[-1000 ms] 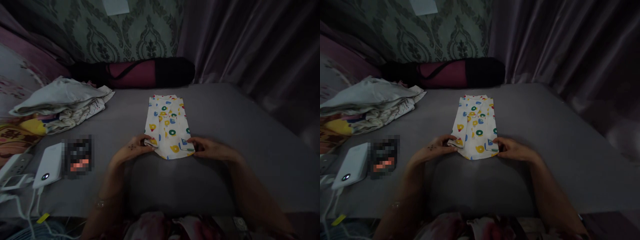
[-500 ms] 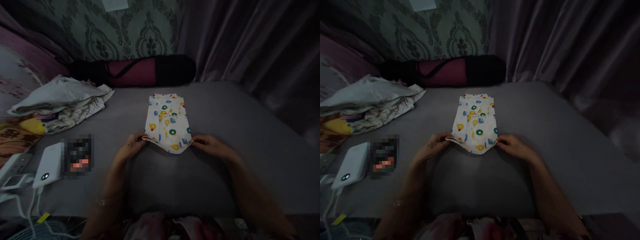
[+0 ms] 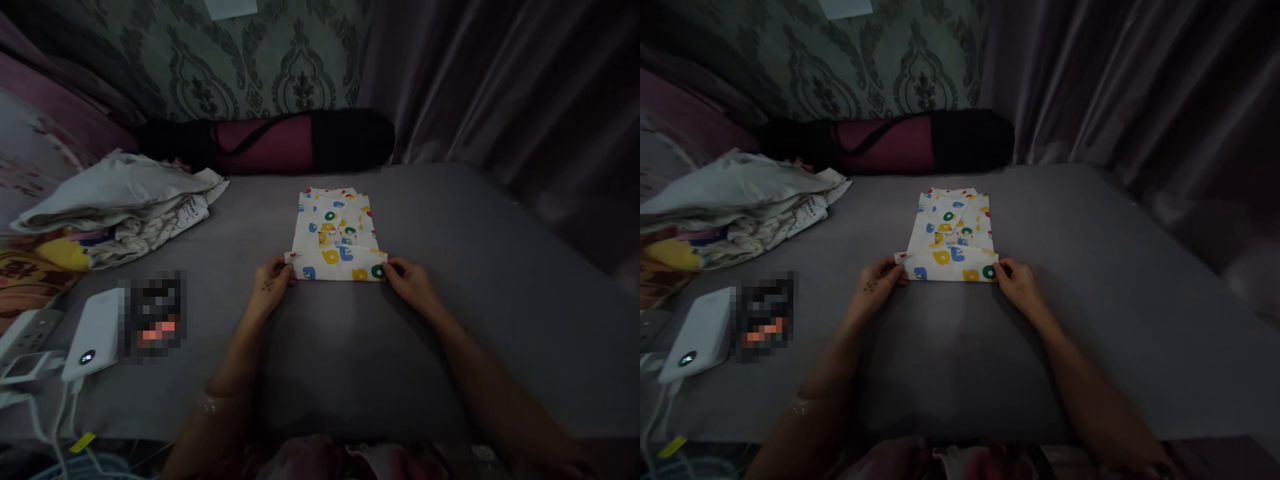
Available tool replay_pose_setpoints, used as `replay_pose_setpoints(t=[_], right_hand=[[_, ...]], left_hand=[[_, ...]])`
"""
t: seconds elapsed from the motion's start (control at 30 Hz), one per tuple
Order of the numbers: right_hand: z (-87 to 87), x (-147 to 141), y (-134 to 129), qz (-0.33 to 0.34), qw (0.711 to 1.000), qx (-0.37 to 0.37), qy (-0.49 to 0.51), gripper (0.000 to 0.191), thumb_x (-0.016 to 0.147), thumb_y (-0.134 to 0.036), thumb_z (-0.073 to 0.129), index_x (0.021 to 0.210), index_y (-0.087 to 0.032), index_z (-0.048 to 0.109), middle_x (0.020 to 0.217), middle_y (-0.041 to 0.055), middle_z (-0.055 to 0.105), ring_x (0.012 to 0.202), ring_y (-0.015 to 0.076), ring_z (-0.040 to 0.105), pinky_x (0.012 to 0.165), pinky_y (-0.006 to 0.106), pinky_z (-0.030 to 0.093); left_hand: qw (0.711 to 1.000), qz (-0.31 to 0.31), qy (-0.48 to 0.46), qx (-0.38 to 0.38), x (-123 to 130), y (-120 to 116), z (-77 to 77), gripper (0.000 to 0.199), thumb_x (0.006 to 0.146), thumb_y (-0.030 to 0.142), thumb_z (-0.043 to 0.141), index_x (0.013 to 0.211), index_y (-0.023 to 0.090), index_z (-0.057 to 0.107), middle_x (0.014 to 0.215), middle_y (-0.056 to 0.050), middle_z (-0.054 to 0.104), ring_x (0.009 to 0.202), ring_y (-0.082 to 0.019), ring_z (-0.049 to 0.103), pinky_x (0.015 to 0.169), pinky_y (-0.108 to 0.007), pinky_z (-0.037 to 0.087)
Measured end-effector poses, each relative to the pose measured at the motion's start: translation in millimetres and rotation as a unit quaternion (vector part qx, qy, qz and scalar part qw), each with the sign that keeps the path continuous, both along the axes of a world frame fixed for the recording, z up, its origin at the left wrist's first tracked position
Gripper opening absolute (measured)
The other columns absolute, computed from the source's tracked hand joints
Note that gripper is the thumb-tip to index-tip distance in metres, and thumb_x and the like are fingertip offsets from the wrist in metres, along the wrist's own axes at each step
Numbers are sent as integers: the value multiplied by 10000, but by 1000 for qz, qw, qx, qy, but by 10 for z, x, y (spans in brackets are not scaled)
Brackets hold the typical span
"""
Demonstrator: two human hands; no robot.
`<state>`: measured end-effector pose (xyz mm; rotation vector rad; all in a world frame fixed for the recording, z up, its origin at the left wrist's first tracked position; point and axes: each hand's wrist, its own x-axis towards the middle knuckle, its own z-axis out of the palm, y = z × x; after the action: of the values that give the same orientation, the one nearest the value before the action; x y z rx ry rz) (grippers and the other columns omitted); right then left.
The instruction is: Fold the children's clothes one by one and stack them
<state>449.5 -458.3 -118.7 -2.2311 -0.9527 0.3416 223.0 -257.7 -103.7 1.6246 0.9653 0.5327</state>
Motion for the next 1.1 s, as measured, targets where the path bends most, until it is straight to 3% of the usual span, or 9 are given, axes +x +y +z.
replay_pose_setpoints(t=[0.13, 0.23, 0.37, 0.47, 0.6, 0.7, 0.83, 1.1], right_hand=[[-1, -12, -2, -3, 999, -22, -47, 326, 894, -416, 464, 915, -195, 703, 830, 57, 721, 720, 195, 639, 694, 306, 464], [18, -19, -12, -10, 997, -33, -64, 293, 896, -386, 484, 938, -192, 698, 852, 67, 718, 755, 206, 650, 730, 319, 477], [49, -79, -26, -24, 990, -22, -135, 375, 942, -356, 412, 1173, -155, 629, 1033, 140, 691, 921, 263, 652, 825, 389, 495], [73, -213, 0, 65, 975, 5, -215, 463, 978, -351, 332, 1359, -157, 510, 1354, 169, 547, 1242, 305, 511, 1027, 483, 399], [75, -417, 65, 252, 937, -27, -242, 531, 997, -388, 313, 1506, -237, 314, 1577, 67, 280, 1467, 275, 160, 1172, 543, 158], [35, -451, 91, 289, 928, -53, -230, 558, 1000, -438, 304, 1523, -248, 272, 1596, 66, 221, 1476, 271, 109, 1175, 548, 141], [-35, -367, 98, 277, 934, -84, -209, 560, 1004, -474, 274, 1511, -238, 308, 1581, 75, 264, 1470, 267, 144, 1177, 528, 170], [-38, -322, 88, 284, 932, -101, -202, 577, 1004, -509, 235, 1502, -233, 325, 1584, 72, 252, 1472, 261, 139, 1182, 524, 158]], left_hand=[[999, 12, 31, 22, 0, -5, -26, 402, 769, 355, 634, 1104, 137, 588, 1005, -92, 687, 807, -173, 679, 737, -297, 549], [996, 15, 61, 61, -14, 10, -36, 421, 809, 370, 606, 1164, 146, 571, 1055, -106, 681, 872, -201, 681, 756, -311, 547], [978, -7, 78, 194, -18, 1, -29, 319, 876, 341, 528, 1114, 149, 619, 1103, -123, 662, 981, -225, 653, 851, -352, 534], [938, -110, 66, 322, 21, -83, -32, 332, 935, 309, 450, 1194, 170, 604, 1304, -137, 582, 1209, -243, 552, 1026, -408, 448], [863, -247, 138, 419, 97, -261, -94, 438, 976, 364, 390, 1375, 217, 493, 1518, -100, 392, 1455, -277, 234, 1170, -514, 233], [836, -285, 209, 420, 121, -349, -156, 535, 984, 451, 349, 1470, 226, 371, 1570, -113, 285, 1475, -311, 142, 1164, -566, 198], [834, -288, 270, 386, 115, -373, -184, 616, 969, 533, 332, 1492, 206, 336, 1592, -155, 195, 1467, -363, 126, 1149, -591, 199], [842, -263, 254, 397, 97, -341, -166, 574, 980, 509, 312, 1465, 209, 382, 1579, -138, 251, 1468, -330, 163, 1160, -559, 207]])
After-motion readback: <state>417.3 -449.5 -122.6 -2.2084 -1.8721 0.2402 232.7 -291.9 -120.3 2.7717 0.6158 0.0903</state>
